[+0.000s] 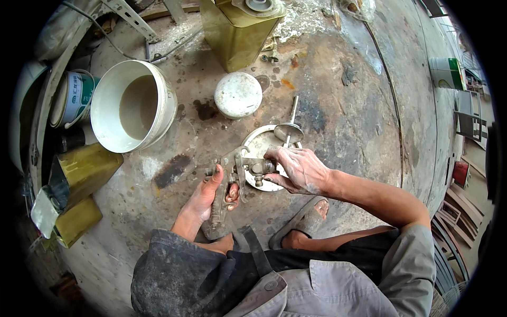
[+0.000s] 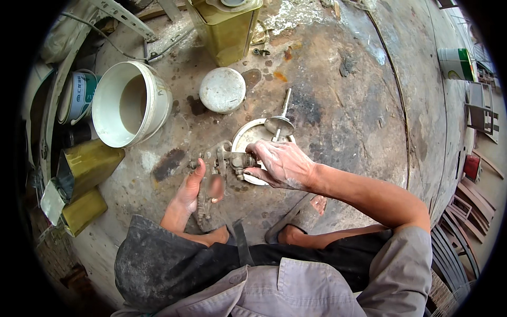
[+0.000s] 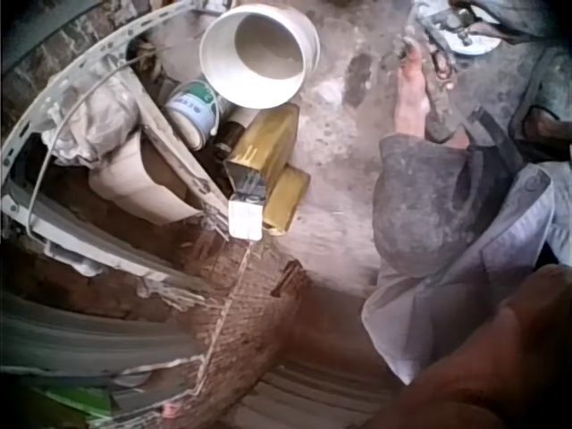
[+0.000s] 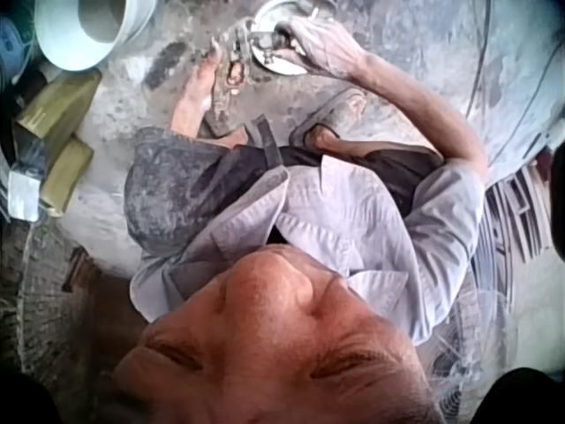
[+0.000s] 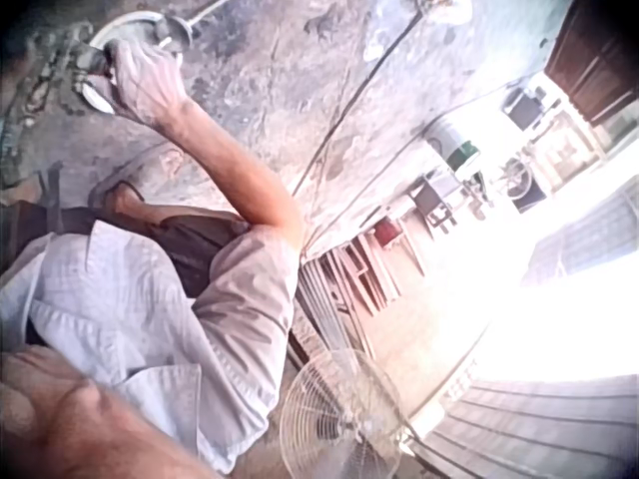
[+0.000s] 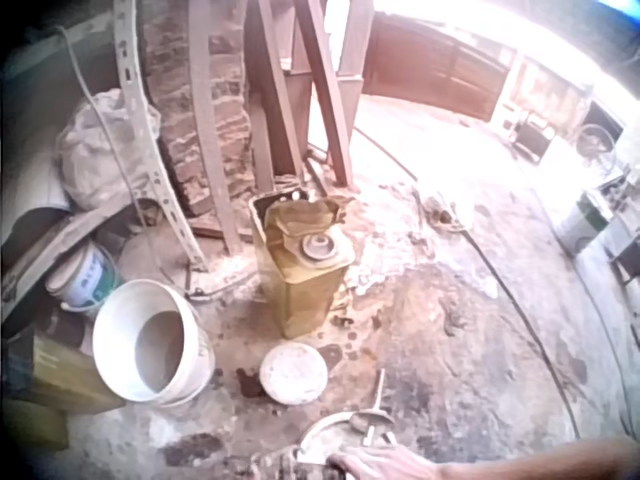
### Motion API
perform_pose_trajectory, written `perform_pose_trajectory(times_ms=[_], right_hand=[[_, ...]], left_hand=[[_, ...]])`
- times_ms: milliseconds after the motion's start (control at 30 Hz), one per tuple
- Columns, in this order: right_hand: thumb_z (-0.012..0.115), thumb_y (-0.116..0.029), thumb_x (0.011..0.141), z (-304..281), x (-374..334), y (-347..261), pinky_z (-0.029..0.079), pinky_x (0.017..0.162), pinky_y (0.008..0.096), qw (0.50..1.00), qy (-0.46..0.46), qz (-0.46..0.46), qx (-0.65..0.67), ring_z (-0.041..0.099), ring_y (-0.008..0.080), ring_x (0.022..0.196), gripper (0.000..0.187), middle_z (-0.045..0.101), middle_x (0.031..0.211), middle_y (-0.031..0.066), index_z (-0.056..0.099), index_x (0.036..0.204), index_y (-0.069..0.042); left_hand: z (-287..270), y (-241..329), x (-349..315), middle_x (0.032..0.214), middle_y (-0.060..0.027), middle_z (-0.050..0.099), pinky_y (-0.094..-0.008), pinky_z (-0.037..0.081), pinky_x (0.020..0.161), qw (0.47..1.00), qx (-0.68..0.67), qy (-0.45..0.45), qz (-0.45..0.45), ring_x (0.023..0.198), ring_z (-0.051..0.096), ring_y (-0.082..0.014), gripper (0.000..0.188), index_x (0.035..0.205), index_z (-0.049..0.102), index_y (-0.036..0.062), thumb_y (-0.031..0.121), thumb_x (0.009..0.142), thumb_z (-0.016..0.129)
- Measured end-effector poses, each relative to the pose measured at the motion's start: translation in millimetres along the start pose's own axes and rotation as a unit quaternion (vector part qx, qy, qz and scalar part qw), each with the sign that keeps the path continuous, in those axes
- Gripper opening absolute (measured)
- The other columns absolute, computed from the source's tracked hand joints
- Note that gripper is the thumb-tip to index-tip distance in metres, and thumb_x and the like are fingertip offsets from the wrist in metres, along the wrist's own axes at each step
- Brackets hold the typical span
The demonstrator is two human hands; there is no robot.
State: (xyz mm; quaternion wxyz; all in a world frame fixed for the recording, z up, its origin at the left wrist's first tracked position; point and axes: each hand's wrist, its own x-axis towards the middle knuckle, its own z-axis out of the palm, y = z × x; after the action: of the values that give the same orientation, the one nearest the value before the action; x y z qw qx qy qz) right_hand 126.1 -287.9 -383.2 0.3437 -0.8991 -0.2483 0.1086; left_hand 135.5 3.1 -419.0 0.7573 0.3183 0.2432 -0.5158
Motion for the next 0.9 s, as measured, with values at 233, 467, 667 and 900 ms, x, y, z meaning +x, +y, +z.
perform_pose_trajectory(times_ms=[233,467,667,900], right_hand=[[0.067,-0.028,0.099,8.1,-3.7,-8.7,0.046,0.059,0.0452,0.994,-0.004,0.078,0.078,0.063,0.0350,0.066,0.034,0.059,0.077,0.0161,0.056,0.115,0.000],[0.055,-0.040,0.105,-8.4,18.5,-30.7,0.046,0.059,0.0430,0.910,-0.092,0.293,0.279,0.060,0.0290,0.063,0.040,0.057,0.070,0.0141,0.061,0.107,0.000],[0.035,-0.058,0.110,-19.7,18.1,-26.8,0.043,0.056,0.0321,0.773,-0.159,0.384,0.479,0.052,0.0136,0.059,0.066,0.053,0.068,0.0042,0.065,0.103,0.001],[0.029,-0.052,0.112,-10.6,8.3,-18.7,0.044,0.058,0.0352,0.831,-0.162,0.366,0.387,0.050,0.0165,0.056,0.067,0.054,0.064,0.0064,0.064,0.088,-0.001]], left_hand=[[5.9,1.0,-1.7,0.085,-0.0105,0.071,-0.0323,0.053,0.051,0.999,0.030,0.043,0.001,0.065,0.068,-0.0203,0.053,0.117,0.066,0.0006,0.046,0.093,0.076],[6.9,3.3,-5.0,0.091,-0.0075,0.073,-0.0293,0.056,0.057,0.976,0.150,0.102,0.120,0.072,0.070,-0.0155,0.041,0.112,0.070,0.0031,0.036,0.090,0.081],[10.1,4.0,-4.6,0.085,-0.0044,0.071,-0.0294,0.054,0.056,0.975,0.146,0.093,0.140,0.069,0.067,-0.0152,0.039,0.112,0.068,0.0047,0.036,0.091,0.079],[19.5,7.6,-7.2,0.069,-0.0063,0.063,-0.0340,0.045,0.046,0.984,0.089,0.081,0.129,0.053,0.058,-0.0165,0.034,0.099,0.065,0.0060,0.038,0.094,0.076]])
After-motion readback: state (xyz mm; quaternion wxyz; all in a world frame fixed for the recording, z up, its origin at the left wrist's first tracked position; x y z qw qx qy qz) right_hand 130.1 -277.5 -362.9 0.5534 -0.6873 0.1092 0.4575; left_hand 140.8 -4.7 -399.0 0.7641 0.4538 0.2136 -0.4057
